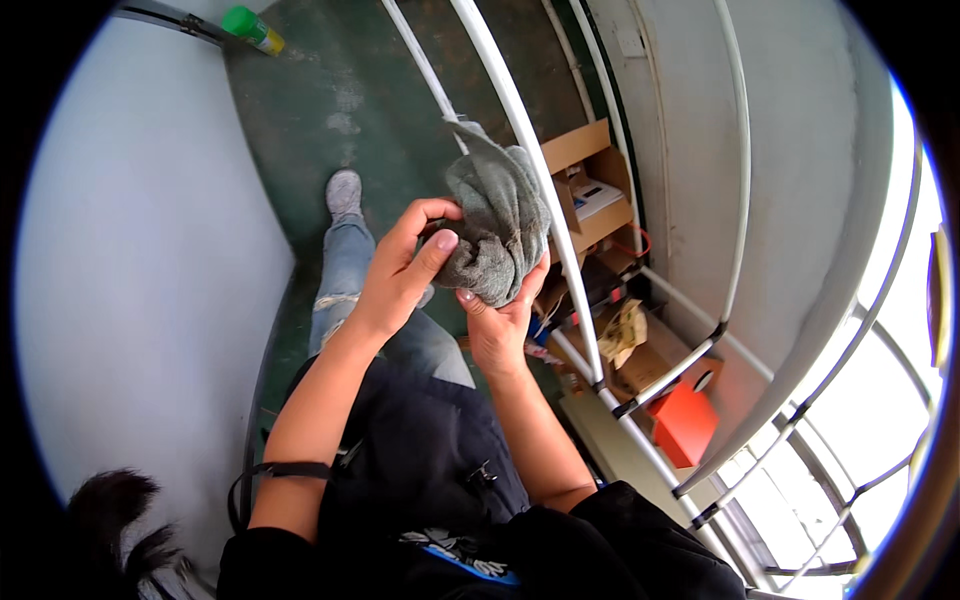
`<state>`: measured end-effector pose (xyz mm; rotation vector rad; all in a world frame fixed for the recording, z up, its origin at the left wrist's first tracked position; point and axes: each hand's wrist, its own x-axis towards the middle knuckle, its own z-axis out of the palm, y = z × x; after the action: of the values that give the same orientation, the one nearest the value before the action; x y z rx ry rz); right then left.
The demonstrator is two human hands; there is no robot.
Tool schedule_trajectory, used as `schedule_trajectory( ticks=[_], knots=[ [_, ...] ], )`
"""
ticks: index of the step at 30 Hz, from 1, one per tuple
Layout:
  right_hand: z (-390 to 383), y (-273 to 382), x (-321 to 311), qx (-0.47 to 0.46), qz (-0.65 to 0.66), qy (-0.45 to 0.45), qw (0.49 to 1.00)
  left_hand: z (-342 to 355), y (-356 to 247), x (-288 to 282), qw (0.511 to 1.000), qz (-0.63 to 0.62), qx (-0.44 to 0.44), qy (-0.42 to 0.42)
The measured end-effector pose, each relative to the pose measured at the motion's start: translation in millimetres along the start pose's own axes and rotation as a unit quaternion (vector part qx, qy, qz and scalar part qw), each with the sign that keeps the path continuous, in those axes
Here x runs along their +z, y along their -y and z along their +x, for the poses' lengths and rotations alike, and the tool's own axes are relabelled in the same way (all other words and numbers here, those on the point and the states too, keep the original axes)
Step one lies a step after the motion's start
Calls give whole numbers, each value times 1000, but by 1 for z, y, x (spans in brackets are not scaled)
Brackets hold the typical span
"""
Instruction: The person wipes a white metal frame with a cloth, then washes the cloth in a white tub of water. They proceed to open several cardboard boxes using a box cutter, removing items such as a white plastic bag and a black wrapped object.
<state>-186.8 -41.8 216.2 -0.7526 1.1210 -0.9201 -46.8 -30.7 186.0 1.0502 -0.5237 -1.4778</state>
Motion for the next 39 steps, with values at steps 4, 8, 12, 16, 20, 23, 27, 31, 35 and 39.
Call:
schedule_trajectory(
  ticks=[4, 8, 12, 16, 20, 23, 27, 31, 35, 39],
  knots=[
    [-76, 41, -55, -18, -12, 88, 996, -58, -3, 57, 994, 44, -17, 101],
    [-167, 67, -149, 56, 214, 94, 971, -114, 21, 124, 960, 48, -86, 261],
    [-264, 113, -201, 1, 38, -2, 999, -181, 14, 217, 935, 18, -132, 330],
    [-329, 128, -216, -90, -38, -79, 992, -224, -8, 271, 924, 90, -144, 343],
    [-375, 148, -227, -179, -101, -132, 970, -251, -36, 313, 884, 187, -123, 411],
    [-402, 159, -227, -238, -128, -182, 945, -263, -45, 328, 859, 242, -83, 444],
    [-422, 184, -226, -288, -63, -224, 929, -274, -64, 344, 851, 259, -70, 451],
    [-434, 208, -221, -342, -57, -268, 899, -282, -91, 361, 866, 200, -79, 451],
    [-445, 221, -225, -372, -118, -406, 827, -283, -107, 376, 873, 166, -79, 451],
    [-457, 250, -222, -390, -314, -536, 679, -277, -125, 391, 878, 226, -22, 422]
  ],
)
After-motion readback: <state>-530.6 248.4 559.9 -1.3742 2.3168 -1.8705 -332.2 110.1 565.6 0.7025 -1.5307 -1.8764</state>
